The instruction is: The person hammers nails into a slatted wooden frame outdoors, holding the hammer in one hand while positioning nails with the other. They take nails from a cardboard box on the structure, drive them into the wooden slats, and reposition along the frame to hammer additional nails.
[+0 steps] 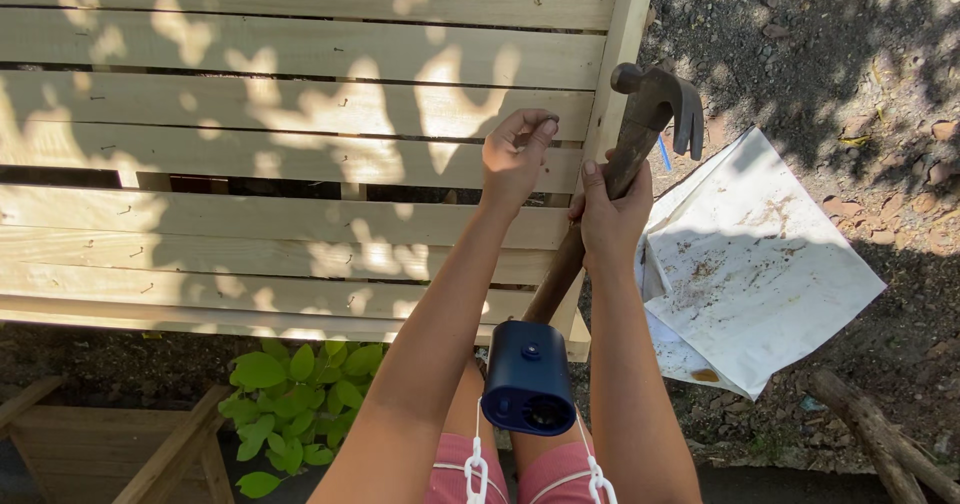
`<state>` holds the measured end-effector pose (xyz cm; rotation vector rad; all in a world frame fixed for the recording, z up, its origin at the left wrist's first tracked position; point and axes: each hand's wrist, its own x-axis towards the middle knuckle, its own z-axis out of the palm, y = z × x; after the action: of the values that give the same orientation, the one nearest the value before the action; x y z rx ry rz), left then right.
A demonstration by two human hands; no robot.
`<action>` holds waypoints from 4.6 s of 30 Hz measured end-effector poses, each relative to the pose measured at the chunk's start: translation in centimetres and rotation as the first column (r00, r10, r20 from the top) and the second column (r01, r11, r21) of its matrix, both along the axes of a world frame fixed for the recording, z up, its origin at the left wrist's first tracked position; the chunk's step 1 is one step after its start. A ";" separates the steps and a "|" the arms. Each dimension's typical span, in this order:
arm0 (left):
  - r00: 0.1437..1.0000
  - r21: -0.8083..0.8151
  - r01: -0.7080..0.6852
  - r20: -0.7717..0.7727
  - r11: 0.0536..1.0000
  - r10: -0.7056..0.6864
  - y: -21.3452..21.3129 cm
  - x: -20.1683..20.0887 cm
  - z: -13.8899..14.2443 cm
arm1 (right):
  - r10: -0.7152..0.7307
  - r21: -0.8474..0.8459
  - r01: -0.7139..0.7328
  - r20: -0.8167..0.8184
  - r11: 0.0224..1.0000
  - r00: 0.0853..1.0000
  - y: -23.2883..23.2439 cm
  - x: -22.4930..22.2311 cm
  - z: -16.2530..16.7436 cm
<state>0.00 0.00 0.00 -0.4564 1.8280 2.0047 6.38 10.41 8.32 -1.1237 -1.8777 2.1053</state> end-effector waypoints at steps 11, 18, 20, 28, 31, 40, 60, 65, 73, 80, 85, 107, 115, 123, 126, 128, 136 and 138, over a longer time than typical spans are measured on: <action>0.975 -0.237 0.090 -0.176 0.967 -0.134 2.7 -5.8 -7.6 | -0.015 -0.045 0.015 -0.004 0.999 1.000 0.9 0.9 -2.5; 0.914 -0.408 0.084 -0.332 0.909 -0.234 2.9 -6.0 -4.8 | -0.026 -0.082 0.024 -0.023 0.996 0.999 0.2 0.0 -2.4; 0.907 -0.457 0.076 -0.337 0.886 -0.251 2.9 -6.0 -4.2 | -0.018 -0.084 0.017 -0.022 0.996 1.000 0.1 0.0 -2.2; 0.882 -0.524 0.008 -0.398 0.852 -0.253 3.2 -6.1 -3.8 | 0.032 -0.068 -0.031 0.007 0.997 0.999 0.3 0.0 -2.2; 0.887 -0.516 0.007 -0.392 0.856 -0.244 3.3 -6.1 -3.8 | 0.048 -0.057 -0.047 0.005 0.997 0.999 0.4 0.1 -2.4; 0.869 -0.549 -0.066 -0.441 0.833 -0.222 3.6 -5.5 -3.7 | 0.054 -0.092 -0.053 0.004 0.994 0.999 0.6 0.6 -3.0; 0.823 -0.593 -0.085 -0.495 0.801 -0.279 3.7 -3.5 -7.0 | 0.238 0.185 -0.264 0.150 0.947 0.960 -0.1 1.5 -4.9; 0.826 -0.588 -0.073 -0.488 0.806 -0.281 3.8 -3.0 -7.6 | 0.200 0.235 -0.250 0.219 0.939 0.955 -1.3 1.3 -4.3; 0.844 -0.561 -0.071 -0.474 0.824 -0.250 4.0 -2.6 -6.6 | 0.193 0.296 -0.267 0.256 0.917 0.947 -1.6 1.1 -3.4; 0.842 -0.544 -0.063 -0.479 0.836 -0.249 3.8 -2.6 -6.2 | 0.188 0.283 -0.256 0.246 0.924 0.951 -1.8 1.3 -3.1; 0.863 -0.528 -0.021 -0.439 0.849 -0.252 3.4 -3.0 -5.8 | 0.178 0.184 -0.228 0.255 0.956 0.950 -1.9 1.5 -3.0; 0.658 -0.885 0.384 0.062 0.263 -0.751 -0.2 -1.2 -6.1 | 0.269 0.501 -0.349 0.228 0.792 0.936 -1.8 1.3 -2.1; 0.639 -0.896 0.386 0.090 0.217 -0.764 -0.2 -1.7 -5.0 | 0.245 0.470 -0.318 0.211 0.824 0.946 -1.7 1.2 -2.0; 0.675 -0.845 0.440 0.088 0.304 -0.732 -0.3 -1.5 -4.2 | 0.314 0.602 -0.420 0.279 0.679 0.907 -1.9 1.0 -2.6; 0.669 -0.864 0.428 0.105 0.265 -0.736 -0.3 -2.1 -4.7 | 0.351 0.697 -0.441 0.281 0.565 0.893 -2.1 0.5 -2.9; 0.659 -0.856 0.450 0.126 0.255 -0.741 -0.3 -2.4 -5.0 | 0.296 0.621 -0.415 0.292 0.665 0.910 -2.1 0.5 -2.9; 0.673 -0.841 0.465 0.132 0.278 -0.728 0.0 -2.9 -4.6 | 0.365 0.613 -0.437 0.247 0.658 0.897 -1.3 -0.3 -2.6; 0.671 -0.885 0.386 0.074 0.262 -0.737 -0.4 -3.0 -4.6 | 0.282 0.508 -0.382 0.265 0.772 0.922 -1.4 -0.6 -2.2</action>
<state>-2.99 -0.39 -4.55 0.4033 2.6283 0.5397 5.79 8.99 6.13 -0.8983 -2.7000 1.4284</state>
